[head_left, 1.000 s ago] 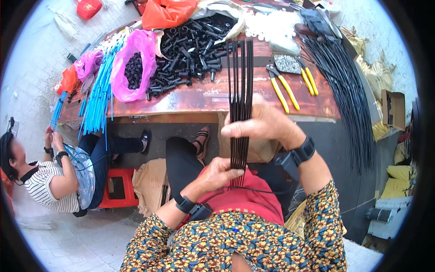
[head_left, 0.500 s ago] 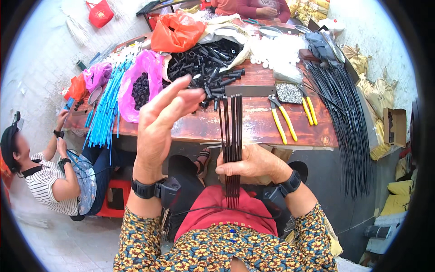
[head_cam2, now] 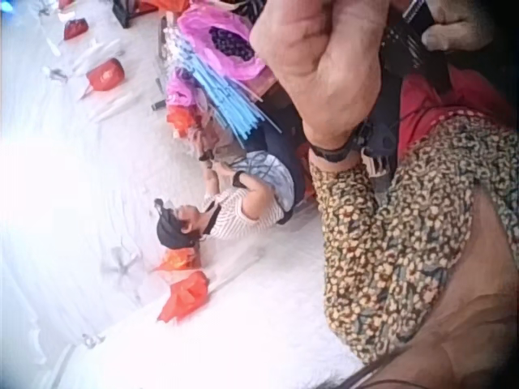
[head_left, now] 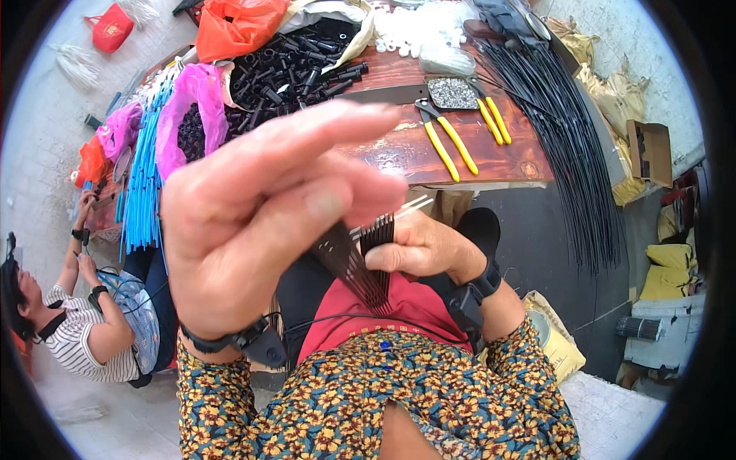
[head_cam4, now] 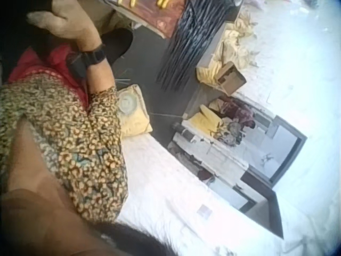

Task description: Assembling components of an umbrella, specifically attaching spokes to the center shaft and rib connectors using pliers.

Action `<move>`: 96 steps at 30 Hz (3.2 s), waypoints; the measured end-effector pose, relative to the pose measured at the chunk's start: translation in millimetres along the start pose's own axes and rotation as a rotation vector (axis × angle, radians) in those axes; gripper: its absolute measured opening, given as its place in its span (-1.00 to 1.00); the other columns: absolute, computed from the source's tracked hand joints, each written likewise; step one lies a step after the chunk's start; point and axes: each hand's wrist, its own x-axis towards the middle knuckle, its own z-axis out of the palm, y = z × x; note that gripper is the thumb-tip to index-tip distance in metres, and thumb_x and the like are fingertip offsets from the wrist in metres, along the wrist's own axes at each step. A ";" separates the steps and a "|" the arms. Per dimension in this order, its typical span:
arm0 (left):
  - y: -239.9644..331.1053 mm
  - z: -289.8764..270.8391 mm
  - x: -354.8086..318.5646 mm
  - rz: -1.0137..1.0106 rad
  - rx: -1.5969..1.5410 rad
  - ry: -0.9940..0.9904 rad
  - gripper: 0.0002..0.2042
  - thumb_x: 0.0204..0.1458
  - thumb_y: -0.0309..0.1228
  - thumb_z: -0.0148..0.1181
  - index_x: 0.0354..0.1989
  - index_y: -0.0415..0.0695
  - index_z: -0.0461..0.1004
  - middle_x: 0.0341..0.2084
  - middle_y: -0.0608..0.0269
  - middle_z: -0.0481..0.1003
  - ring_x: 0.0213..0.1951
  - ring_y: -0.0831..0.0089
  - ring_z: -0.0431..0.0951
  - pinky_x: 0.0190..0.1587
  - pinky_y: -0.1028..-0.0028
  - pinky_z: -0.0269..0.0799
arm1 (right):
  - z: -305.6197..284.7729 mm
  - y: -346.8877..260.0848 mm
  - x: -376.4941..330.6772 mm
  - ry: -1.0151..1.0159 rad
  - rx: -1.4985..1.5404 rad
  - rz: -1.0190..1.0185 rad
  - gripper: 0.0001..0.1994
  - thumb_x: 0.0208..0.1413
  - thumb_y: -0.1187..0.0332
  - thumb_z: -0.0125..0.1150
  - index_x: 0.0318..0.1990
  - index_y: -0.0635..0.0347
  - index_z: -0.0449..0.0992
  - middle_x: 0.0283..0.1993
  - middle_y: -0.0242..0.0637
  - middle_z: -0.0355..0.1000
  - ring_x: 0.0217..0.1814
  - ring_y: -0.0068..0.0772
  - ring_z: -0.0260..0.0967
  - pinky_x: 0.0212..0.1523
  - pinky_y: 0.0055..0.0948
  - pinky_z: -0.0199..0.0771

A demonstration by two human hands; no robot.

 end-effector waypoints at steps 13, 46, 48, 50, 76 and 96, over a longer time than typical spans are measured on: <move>-49.9 -21.7 -61.3 0.036 -0.926 -0.039 -0.54 0.08 -0.18 0.26 -0.21 -0.49 0.49 -0.28 -0.36 0.53 -0.21 -0.12 0.61 -0.04 0.10 0.52 | 25.7 20.3 -11.7 0.268 0.481 0.497 -0.68 0.27 0.24 0.07 -0.26 0.37 0.58 -0.39 -0.17 0.58 -0.34 -0.45 0.56 -0.30 -0.52 0.55; -151.8 6.6 -37.1 -0.441 -0.652 0.436 -0.76 0.21 -0.36 0.07 -0.13 -0.30 0.50 -0.30 0.11 0.59 -0.29 0.39 0.61 -0.23 0.42 0.52 | 22.8 29.5 9.9 0.286 0.545 0.544 -0.69 0.20 0.25 0.13 -0.28 0.42 0.56 -0.45 -0.20 0.53 -0.43 -0.49 0.50 -0.38 -0.51 0.53; -150.5 5.3 -35.9 -0.445 -0.621 0.398 -0.76 0.20 -0.37 0.09 -0.14 -0.31 0.51 -0.30 0.12 0.59 -0.30 0.40 0.61 -0.22 0.41 0.52 | 23.7 28.6 10.0 0.283 0.544 0.545 -0.69 0.20 0.26 0.13 -0.29 0.44 0.55 -0.47 -0.20 0.53 -0.44 -0.49 0.50 -0.39 -0.51 0.52; -150.9 5.7 -35.3 -0.447 -0.625 0.370 -0.76 0.20 -0.37 0.09 -0.14 -0.32 0.51 -0.31 0.12 0.59 -0.31 0.40 0.60 -0.22 0.41 0.51 | 24.7 27.6 9.6 0.290 0.547 0.538 -0.70 0.20 0.27 0.13 -0.29 0.44 0.55 -0.47 -0.21 0.53 -0.44 -0.50 0.50 -0.39 -0.51 0.52; -147.8 13.4 -42.1 -0.556 -0.521 0.352 -0.89 0.06 -0.52 0.24 -0.29 -0.30 0.53 -0.57 0.28 0.50 -0.64 0.61 0.43 -0.61 0.59 0.36 | 17.5 30.7 14.2 0.259 0.591 0.525 -0.80 0.23 0.34 0.07 -0.21 0.34 0.46 -0.33 -0.25 0.50 -0.36 -0.43 0.51 -0.29 -0.45 0.55; -213.3 -114.9 25.2 -0.217 0.650 0.497 -0.75 -0.09 -0.58 0.17 -0.19 -0.22 0.59 -0.48 0.21 0.54 -0.46 0.42 0.55 -0.41 0.49 0.44 | 11.4 15.7 14.1 0.231 0.524 0.637 -0.70 0.25 0.28 0.11 -0.23 0.43 0.57 -0.36 -0.09 0.58 -0.33 -0.39 0.57 -0.26 -0.48 0.57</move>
